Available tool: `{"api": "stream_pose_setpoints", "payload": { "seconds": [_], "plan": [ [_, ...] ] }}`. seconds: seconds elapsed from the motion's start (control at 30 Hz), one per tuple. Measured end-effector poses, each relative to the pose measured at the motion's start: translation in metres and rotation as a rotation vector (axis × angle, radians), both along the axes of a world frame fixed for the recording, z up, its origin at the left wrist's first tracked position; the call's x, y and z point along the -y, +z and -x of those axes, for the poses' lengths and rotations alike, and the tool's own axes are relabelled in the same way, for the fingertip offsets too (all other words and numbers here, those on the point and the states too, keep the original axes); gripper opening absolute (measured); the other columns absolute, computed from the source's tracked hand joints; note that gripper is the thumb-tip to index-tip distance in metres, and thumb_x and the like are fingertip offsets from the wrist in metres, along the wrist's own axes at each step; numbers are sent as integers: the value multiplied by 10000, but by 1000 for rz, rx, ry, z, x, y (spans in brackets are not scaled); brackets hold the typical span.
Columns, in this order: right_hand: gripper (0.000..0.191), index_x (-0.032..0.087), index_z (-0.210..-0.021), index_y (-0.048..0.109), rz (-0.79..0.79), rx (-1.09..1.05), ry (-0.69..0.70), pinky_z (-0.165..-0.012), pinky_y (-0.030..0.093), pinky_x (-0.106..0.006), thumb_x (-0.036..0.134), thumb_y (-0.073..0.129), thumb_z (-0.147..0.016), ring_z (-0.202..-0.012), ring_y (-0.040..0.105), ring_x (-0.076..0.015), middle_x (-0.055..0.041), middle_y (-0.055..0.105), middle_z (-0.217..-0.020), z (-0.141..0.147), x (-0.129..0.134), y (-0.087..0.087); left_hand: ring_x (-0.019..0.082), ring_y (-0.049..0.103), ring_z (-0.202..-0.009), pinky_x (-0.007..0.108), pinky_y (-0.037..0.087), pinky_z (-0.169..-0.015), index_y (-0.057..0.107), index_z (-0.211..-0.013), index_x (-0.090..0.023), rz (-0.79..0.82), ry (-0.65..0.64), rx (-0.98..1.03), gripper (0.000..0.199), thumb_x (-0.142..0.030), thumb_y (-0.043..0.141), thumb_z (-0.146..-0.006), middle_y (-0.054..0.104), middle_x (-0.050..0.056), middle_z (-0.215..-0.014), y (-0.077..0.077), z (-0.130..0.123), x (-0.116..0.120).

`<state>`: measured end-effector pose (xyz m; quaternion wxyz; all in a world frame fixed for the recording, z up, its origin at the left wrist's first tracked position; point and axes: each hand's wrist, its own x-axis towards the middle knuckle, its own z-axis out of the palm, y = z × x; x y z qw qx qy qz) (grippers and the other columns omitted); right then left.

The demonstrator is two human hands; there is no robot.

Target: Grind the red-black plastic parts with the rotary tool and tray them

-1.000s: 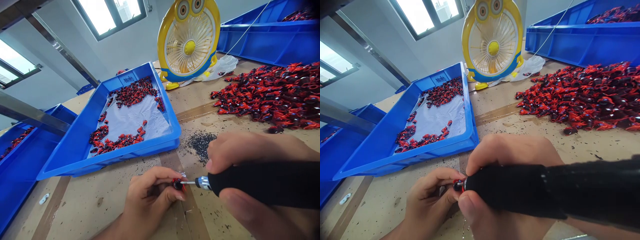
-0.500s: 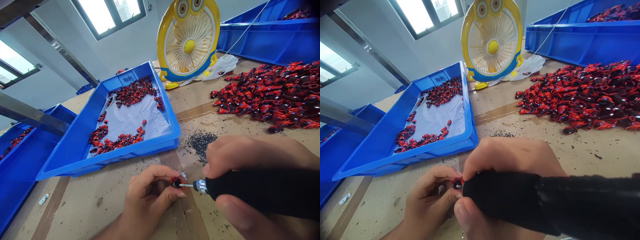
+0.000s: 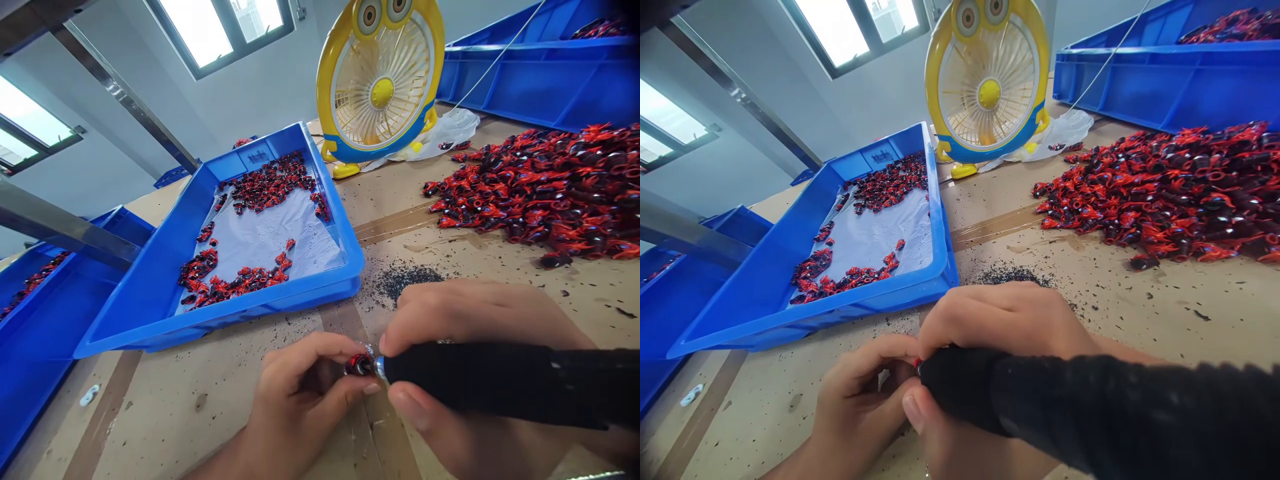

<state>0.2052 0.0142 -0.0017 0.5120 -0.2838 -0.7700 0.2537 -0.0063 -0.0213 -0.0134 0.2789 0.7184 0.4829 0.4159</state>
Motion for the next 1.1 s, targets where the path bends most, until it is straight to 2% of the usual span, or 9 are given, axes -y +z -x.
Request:
{"api": "stream_pose_setpoints", "payload": {
  "seconds": [0.1,0.3,0.4,0.57,0.63,0.77,0.9,1.03,1.1],
  "plan": [
    [104,234,-867,641,-42,98,49,-531,433,-157,176,704,-808,-567,590,-24,109,655,-705,-8,-5,1,56,510,-422,99,436,-425,827,-854,-204,0,-1,1,81,-145,871,-819,754,-40,-600,1,-1,-1],
    [94,232,-830,636,-71,95,19,-491,446,-146,162,689,-798,-515,591,-34,94,660,-671,-7,-6,1,55,501,-418,105,443,-424,835,-879,-191,31,-18,24,62,-158,864,-836,775,-23,-626,0,0,-3],
    [81,234,-834,648,-34,6,11,-478,415,-177,165,670,-797,-504,555,-45,93,638,-651,1,-5,-4,48,485,-407,95,423,-413,828,-877,-190,23,-32,25,70,-153,870,-836,765,-33,-607,0,0,-3],
    [71,224,-712,608,137,-121,-118,-521,392,-181,203,592,-778,-515,444,-41,89,569,-600,13,6,-5,43,526,-413,86,451,-436,810,-898,-190,-12,-70,19,94,-124,860,-855,782,-40,-637,-1,1,-2],
    [80,228,-705,610,158,-134,-153,-519,397,-177,207,587,-780,-508,428,-41,89,562,-586,12,9,-3,40,549,-430,77,467,-456,805,-909,-201,-7,-68,11,118,-113,863,-856,800,-45,-667,-1,2,-1],
    [87,254,-809,627,71,-142,-168,-496,419,-205,277,640,-892,-480,458,-47,81,580,-615,7,8,0,36,557,-436,66,476,-463,805,-918,-226,-4,-36,6,126,-142,881,-864,806,-62,-677,-2,3,-1],
    [358,270,-876,638,-21,-121,-280,-481,415,-303,518,499,-1094,-522,571,-110,17,653,-688,2,10,2,38,604,-433,62,516,-474,812,-894,-221,-18,-34,46,135,-175,924,-835,820,-56,-691,-1,0,-2],
    [416,277,-836,633,-71,-102,-463,-520,373,-380,520,447,-1117,-562,597,-157,3,654,-675,3,16,2,63,790,-572,28,590,-586,824,-916,-230,107,-88,222,272,-4,904,-788,866,-72,-762,3,-4,-2],
    [406,281,-851,626,-103,-104,-479,-522,365,-380,518,433,-1118,-557,599,-152,16,656,-671,4,16,2,80,838,-655,27,613,-649,827,-926,-242,188,-105,295,364,85,864,-771,877,-87,-787,4,-5,-1]
  ]
}}
